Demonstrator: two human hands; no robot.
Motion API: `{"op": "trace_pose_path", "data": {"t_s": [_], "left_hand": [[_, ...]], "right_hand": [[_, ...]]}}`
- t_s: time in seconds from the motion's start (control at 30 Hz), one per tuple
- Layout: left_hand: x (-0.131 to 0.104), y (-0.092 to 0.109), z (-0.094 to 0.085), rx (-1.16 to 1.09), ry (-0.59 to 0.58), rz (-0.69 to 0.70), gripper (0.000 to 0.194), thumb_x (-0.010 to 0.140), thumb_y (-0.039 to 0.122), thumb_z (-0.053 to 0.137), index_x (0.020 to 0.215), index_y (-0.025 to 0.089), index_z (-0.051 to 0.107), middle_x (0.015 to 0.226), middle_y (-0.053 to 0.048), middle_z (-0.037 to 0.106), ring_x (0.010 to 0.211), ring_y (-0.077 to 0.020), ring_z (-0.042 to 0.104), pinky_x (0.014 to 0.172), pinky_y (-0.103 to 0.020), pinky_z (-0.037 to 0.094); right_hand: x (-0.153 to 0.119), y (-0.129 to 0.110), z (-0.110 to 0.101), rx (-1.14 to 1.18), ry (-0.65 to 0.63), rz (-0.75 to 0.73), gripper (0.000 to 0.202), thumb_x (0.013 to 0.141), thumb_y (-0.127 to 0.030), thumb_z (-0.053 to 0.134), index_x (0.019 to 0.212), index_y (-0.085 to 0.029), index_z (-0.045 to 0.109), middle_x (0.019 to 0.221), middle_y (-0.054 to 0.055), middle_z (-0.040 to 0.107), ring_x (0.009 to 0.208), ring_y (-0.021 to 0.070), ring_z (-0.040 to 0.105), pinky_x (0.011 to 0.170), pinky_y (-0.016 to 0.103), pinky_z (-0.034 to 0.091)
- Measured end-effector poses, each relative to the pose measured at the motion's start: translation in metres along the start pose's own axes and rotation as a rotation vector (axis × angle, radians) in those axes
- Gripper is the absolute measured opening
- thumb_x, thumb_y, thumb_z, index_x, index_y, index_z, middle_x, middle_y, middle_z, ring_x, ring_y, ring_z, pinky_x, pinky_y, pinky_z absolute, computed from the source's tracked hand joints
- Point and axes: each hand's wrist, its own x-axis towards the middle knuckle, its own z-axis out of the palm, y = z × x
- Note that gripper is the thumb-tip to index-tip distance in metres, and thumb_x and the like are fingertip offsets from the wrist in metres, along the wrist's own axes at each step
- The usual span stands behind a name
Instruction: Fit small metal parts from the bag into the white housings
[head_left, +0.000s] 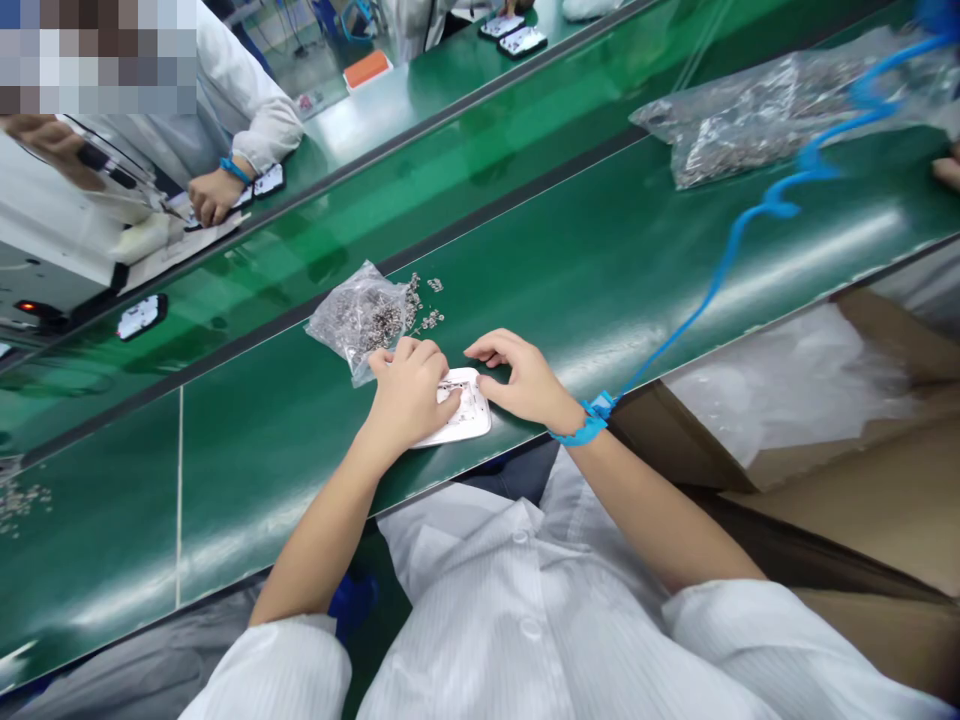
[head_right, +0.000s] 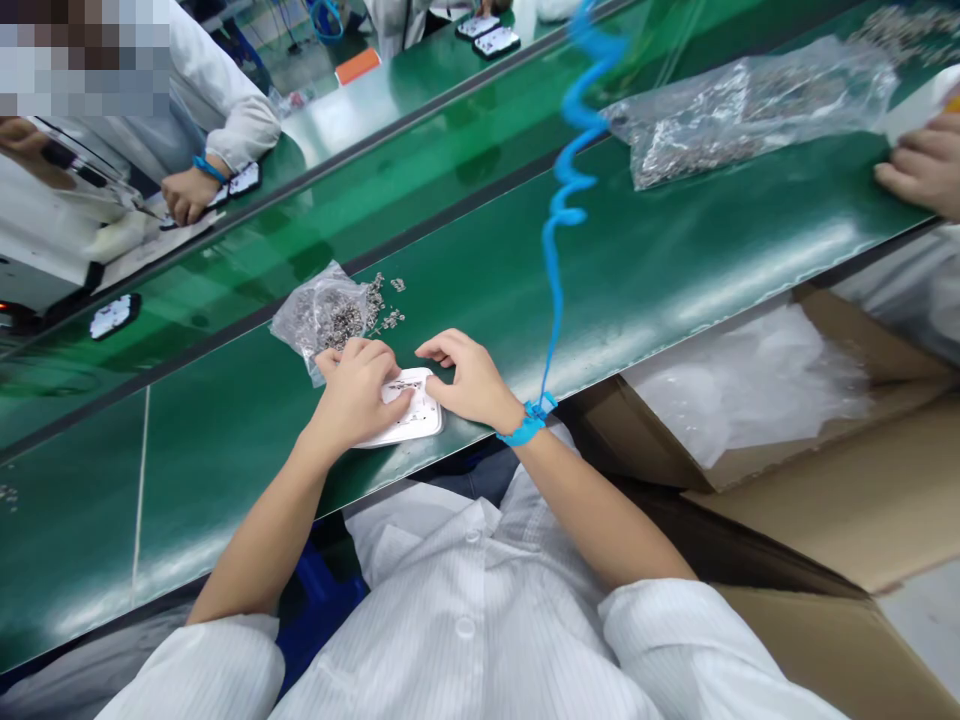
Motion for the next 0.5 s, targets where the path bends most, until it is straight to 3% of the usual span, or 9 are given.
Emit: {"op": "trace_pose_path", "data": {"t_s": [0.2,0.5], "left_hand": [[0.002,0.005,0.002,0.031,-0.015,-0.006,0.023,0.089,0.034,0.063,0.078,0.016,0.054,0.101,-0.009,0.068,0.107,-0.0275,0.056,0.08,-0.043,0.025],[0.006,-0.003,0.009,0.149,0.092,0.039,0.023,0.089,0.036,0.056,0.074,0.02,0.051,0.089,-0.008,0.066,0.099,-0.0276,0.058,0.078,-0.043,0.029]], "right_hand": [[-0.003,-0.004,0.005,-0.08,-0.034,-0.077,0.023,0.076,-0.004,0.059,0.088,-0.017,0.074,0.094,0.005,0.072,0.089,0.0189,0.067,0.082,0.032,0.052],[0.002,0.002,0.012,-0.142,-0.024,-0.096,0.013,0.08,-0.009,0.066,0.088,-0.015,0.075,0.096,0.006,0.073,0.091,0.0188,0.068,0.086,0.03,0.054]]}}
